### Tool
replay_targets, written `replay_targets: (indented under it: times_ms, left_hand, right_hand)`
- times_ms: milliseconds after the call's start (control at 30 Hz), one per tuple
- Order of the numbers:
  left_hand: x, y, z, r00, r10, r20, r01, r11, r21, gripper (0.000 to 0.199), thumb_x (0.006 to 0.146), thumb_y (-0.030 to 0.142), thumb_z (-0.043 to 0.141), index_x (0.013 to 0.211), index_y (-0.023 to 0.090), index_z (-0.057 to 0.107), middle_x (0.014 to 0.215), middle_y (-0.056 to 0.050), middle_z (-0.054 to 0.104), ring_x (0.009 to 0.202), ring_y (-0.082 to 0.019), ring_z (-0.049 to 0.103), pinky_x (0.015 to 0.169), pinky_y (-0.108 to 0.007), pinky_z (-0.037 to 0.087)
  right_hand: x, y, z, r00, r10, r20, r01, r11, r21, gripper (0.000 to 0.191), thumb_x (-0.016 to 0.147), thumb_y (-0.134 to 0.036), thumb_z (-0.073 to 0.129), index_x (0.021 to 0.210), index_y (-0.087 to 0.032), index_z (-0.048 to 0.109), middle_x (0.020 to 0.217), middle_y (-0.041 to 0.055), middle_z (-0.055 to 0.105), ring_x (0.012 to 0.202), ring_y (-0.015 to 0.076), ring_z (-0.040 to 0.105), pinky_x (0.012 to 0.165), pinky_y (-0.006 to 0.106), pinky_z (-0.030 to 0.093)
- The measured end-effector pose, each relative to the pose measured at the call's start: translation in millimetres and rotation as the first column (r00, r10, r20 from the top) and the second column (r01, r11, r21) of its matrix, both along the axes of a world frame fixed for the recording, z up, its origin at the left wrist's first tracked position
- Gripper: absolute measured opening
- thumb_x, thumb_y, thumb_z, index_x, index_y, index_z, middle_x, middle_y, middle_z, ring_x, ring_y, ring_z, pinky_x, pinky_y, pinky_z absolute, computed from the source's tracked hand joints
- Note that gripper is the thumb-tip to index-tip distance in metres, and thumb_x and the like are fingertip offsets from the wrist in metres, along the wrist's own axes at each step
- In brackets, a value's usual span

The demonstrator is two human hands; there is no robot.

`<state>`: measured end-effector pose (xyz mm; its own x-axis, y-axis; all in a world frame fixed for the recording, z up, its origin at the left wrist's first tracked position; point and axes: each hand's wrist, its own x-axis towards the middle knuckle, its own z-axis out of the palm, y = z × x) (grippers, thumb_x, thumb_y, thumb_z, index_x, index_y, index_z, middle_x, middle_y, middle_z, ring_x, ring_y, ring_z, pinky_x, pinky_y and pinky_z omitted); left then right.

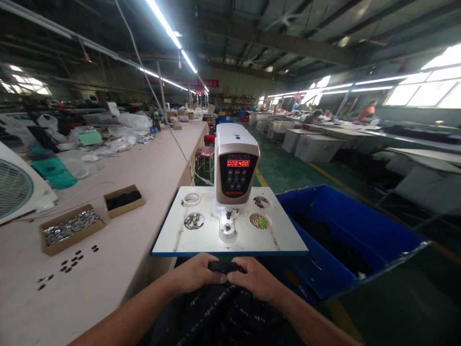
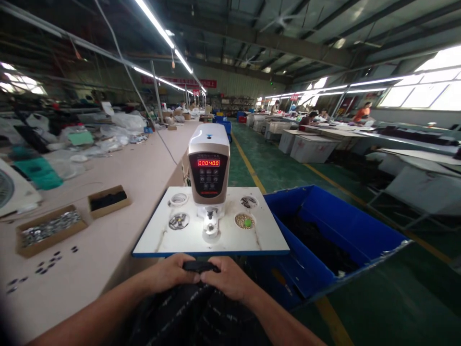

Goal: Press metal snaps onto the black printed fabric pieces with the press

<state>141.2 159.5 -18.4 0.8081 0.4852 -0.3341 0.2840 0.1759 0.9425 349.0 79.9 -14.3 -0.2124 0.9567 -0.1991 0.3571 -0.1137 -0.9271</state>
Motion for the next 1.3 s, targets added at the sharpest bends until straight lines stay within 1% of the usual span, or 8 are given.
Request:
replay_targets:
  times_ms: [167,367,533,700,800,967,1133,1300]
  left_hand:
    - [11,13,-7.9,0.998,0.062,0.017,-0.058,0.982,-0.182,0.037,0.067,0.042,0.084,0.083,0.012,0.069,0.071,0.001,0.061,0.064,-0.010,0.048,0.062,-0.022,0.035]
    - [15,31,-18.4,0.984,0.175,-0.027,-0.174,0.925,-0.337,0.038,0.067,0.040,0.085,0.091,0.015,0.072,0.077,-0.002,0.071,0.061,-0.011,0.059,0.059,-0.022,0.043]
    - [27,47,-12.8,0.974,0.222,-0.042,-0.225,0.934,-0.279,0.035,0.072,0.038,0.082,0.097,0.015,0.074,0.083,-0.005,0.075,0.064,-0.013,0.064,0.061,-0.022,0.047]
    - [42,61,-6.6,0.980,0.194,-0.038,-0.197,0.955,-0.222,0.037,0.072,0.037,0.081,0.101,0.015,0.075,0.090,-0.007,0.077,0.070,-0.016,0.068,0.068,-0.026,0.051]
    - [49,73,-6.7,0.981,0.189,-0.053,-0.196,0.966,-0.170,0.039,0.070,0.039,0.080,0.100,0.015,0.075,0.087,-0.007,0.077,0.070,-0.018,0.068,0.068,-0.027,0.051]
    - [62,101,-8.3,0.974,0.215,-0.075,-0.221,0.972,-0.080,0.034,0.068,0.036,0.078,0.094,0.015,0.074,0.075,-0.003,0.074,0.062,-0.017,0.063,0.060,-0.026,0.044]
    - [69,117,-11.9,0.970,0.234,-0.065,-0.235,0.972,-0.019,0.023,0.066,0.032,0.077,0.081,0.015,0.073,0.073,-0.003,0.072,0.064,-0.018,0.061,0.061,-0.028,0.042]
    - [71,124,-17.8,0.968,0.246,-0.052,-0.245,0.969,0.019,0.023,0.066,0.031,0.076,0.082,0.015,0.075,0.076,-0.003,0.073,0.069,-0.019,0.061,0.067,-0.029,0.043]
  right_hand:
    - [11,15,-14.1,0.997,-0.021,-0.068,0.015,0.995,-0.094,0.034,0.085,-0.049,0.064,0.078,-0.016,0.062,0.065,-0.0040,0.048,0.062,0.0112,0.039,0.055,0.024,0.028]
    - [16,38,-21.4,0.995,-0.067,-0.072,0.060,0.993,-0.102,0.035,0.085,-0.050,0.068,0.079,-0.016,0.064,0.065,-0.0040,0.051,0.061,0.0111,0.041,0.054,0.024,0.029]
    - [16,51,-22.5,0.973,-0.198,-0.120,0.189,0.978,-0.084,0.036,0.085,-0.052,0.069,0.085,-0.016,0.067,0.072,-0.0012,0.059,0.067,0.0139,0.050,0.059,0.024,0.035]
    - [22,60,-23.5,0.950,-0.249,-0.187,0.230,0.966,-0.119,0.038,0.083,-0.052,0.070,0.088,-0.015,0.069,0.073,-0.0002,0.063,0.069,0.0155,0.053,0.061,0.025,0.037]
    - [30,73,-21.6,0.962,-0.239,-0.133,0.228,0.969,-0.094,0.039,0.083,-0.053,0.069,0.088,-0.014,0.070,0.073,0.0007,0.065,0.069,0.0169,0.055,0.060,0.026,0.037]
    - [43,105,-22.6,0.955,-0.290,0.059,0.288,0.957,0.046,0.033,0.081,-0.046,0.070,0.089,-0.015,0.071,0.077,0.0009,0.068,0.074,0.0185,0.059,0.064,0.026,0.039]
    - [46,124,-30.2,0.942,-0.325,0.079,0.316,0.943,0.109,0.033,0.079,-0.044,0.071,0.096,-0.016,0.071,0.088,0.0026,0.072,0.083,0.0205,0.062,0.072,0.028,0.042]
    - [46,130,-29.1,0.943,-0.322,0.083,0.313,0.944,0.108,0.029,0.078,-0.041,0.070,0.093,-0.016,0.072,0.088,0.0023,0.072,0.082,0.0199,0.062,0.073,0.028,0.043]
